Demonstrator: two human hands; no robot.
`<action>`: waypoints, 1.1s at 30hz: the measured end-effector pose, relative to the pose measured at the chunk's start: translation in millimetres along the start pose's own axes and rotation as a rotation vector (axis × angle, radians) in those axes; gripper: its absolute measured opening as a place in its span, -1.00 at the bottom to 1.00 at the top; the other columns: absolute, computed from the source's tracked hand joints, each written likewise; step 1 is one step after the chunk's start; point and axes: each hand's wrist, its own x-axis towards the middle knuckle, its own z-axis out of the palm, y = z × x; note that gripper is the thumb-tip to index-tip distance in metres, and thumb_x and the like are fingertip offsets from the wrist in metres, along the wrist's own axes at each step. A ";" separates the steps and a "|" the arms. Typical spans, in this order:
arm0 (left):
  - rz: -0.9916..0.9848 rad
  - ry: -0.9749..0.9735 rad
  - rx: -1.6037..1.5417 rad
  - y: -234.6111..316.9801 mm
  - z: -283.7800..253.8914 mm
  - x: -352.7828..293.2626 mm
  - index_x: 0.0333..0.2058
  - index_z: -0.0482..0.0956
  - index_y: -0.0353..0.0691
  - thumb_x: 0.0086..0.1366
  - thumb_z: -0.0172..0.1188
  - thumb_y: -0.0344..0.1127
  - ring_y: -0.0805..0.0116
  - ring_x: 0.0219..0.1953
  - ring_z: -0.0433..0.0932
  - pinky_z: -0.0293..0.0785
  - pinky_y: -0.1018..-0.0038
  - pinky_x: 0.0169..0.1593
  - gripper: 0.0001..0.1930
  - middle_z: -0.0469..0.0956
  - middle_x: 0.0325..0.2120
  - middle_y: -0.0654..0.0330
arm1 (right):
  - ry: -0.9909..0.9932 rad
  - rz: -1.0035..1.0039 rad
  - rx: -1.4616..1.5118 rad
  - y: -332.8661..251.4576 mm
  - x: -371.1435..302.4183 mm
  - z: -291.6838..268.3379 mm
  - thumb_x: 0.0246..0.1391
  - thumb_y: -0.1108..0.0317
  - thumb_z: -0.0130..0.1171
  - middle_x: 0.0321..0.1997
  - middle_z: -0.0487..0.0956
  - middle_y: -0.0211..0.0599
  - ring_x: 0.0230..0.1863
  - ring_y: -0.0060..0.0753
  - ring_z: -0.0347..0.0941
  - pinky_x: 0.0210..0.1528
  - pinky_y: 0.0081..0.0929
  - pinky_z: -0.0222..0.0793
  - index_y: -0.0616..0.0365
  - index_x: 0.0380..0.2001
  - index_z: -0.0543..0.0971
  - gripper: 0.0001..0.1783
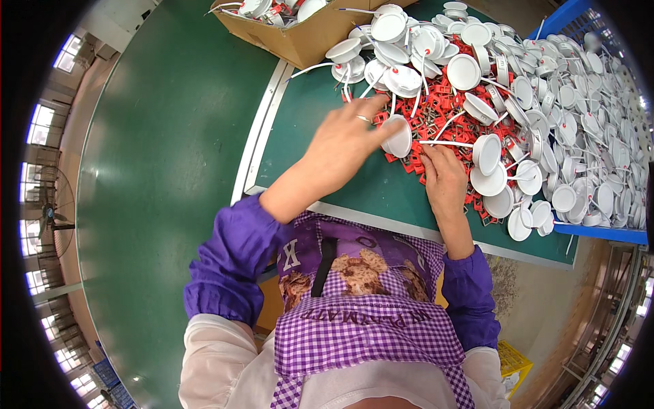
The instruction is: Assemble small white plastic housings with red clips and wires.
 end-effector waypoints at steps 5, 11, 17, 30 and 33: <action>0.375 -0.170 0.144 -11.4 33.6 21.2 0.09 0.48 -0.13 0.21 0.01 -0.37 0.10 0.25 0.29 0.24 0.19 0.25 -0.57 0.28 0.25 0.13 | -0.052 0.099 0.058 -8.1 3.3 -3.0 0.03 0.39 0.23 -0.24 0.57 -0.19 -0.19 -0.09 0.50 -0.11 -0.22 0.37 0.18 -0.23 0.61 -0.79; 0.324 -0.018 -0.073 -25.9 13.6 26.7 0.05 0.47 -0.23 0.12 0.11 -0.46 0.11 0.20 0.36 0.32 0.21 0.19 -0.55 0.46 0.10 0.13 | 0.077 0.026 0.057 1.7 -0.5 9.0 0.03 0.43 0.23 -0.24 0.57 -0.19 -0.18 -0.09 0.48 -0.12 -0.23 0.38 0.18 -0.26 0.59 -0.83; -0.302 0.010 -0.937 -24.1 7.0 -13.3 -0.01 0.48 -0.29 0.27 0.23 -0.37 0.46 -0.12 0.57 0.49 0.44 -0.02 -0.68 0.61 -0.22 0.25 | 0.150 -0.004 0.058 -4.4 4.7 12.7 0.03 0.45 0.24 -0.28 0.57 -0.18 -0.23 -0.09 0.48 -0.18 -0.23 0.39 0.19 -0.31 0.58 -0.87; -0.962 0.186 -1.787 19.2 27.6 -72.0 0.03 0.41 -0.32 0.27 0.24 -0.33 0.44 -0.16 0.57 0.58 0.49 -0.18 -0.60 0.56 -0.17 0.19 | 0.021 0.224 0.633 -27.2 13.3 11.3 0.12 0.51 0.19 -0.22 0.64 -0.20 -0.26 -0.39 0.58 -0.15 -0.51 0.47 0.23 -0.12 0.60 -0.77; -0.980 0.203 -1.791 15.0 28.0 -80.3 0.04 0.40 -0.32 0.28 0.23 -0.32 0.44 -0.15 0.58 0.59 0.48 -0.16 -0.60 0.57 -0.16 0.19 | 0.031 0.248 0.488 -24.4 8.6 2.2 0.12 0.49 0.20 -0.22 0.62 -0.16 -0.25 -0.31 0.58 -0.18 -0.47 0.47 0.25 -0.19 0.60 -0.83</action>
